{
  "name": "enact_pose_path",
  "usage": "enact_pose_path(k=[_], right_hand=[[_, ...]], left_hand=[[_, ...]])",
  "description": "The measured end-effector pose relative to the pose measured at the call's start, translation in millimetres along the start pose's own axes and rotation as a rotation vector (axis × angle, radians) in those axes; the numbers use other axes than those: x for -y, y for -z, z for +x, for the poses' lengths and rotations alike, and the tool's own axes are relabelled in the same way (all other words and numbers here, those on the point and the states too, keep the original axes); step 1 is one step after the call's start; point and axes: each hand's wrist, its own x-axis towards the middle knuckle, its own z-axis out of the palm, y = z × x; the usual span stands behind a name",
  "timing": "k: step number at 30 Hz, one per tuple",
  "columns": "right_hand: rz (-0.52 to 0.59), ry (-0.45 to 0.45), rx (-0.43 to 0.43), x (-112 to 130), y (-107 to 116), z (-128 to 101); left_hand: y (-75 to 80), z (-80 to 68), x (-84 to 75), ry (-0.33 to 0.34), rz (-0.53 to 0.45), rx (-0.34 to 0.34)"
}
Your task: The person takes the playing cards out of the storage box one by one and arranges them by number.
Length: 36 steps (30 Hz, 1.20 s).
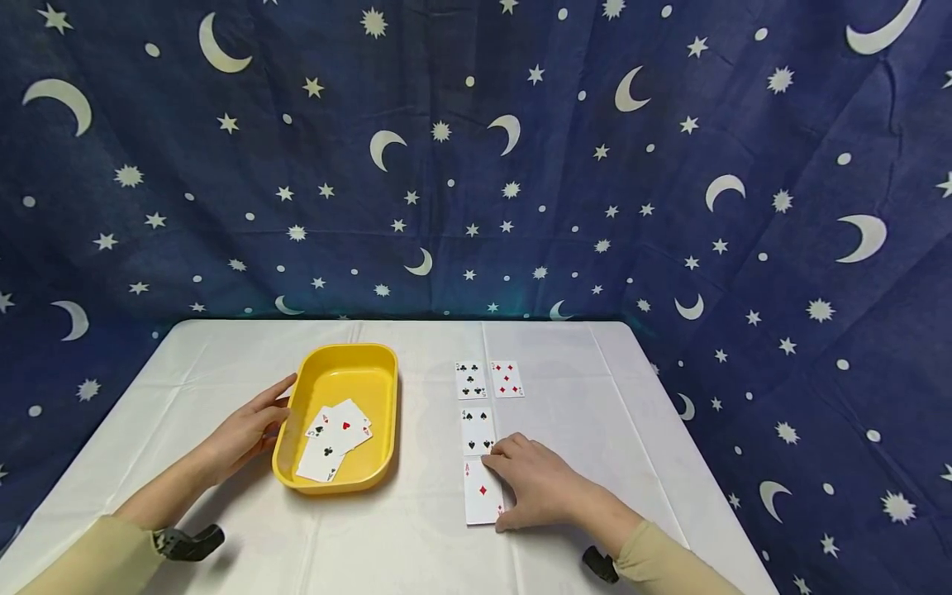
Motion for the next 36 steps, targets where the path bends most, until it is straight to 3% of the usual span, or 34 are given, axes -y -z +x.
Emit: enact_pose_path(k=[13,27,36], right_hand=[[0.004,-0.027,0.010,2,-7,-2],[-0.005,0.010,-0.014,-2,-9,-3],[0.022,-0.023,0.021,-3,7,-1]], left_hand=[[0.6,-1.2,-1.8,-0.016,0.000,0.001],[-0.4,-0.7,-3.3,-0.009,0.004,-0.004],[-1.4,0.2,-1.5,0.000,-0.010,-0.011]])
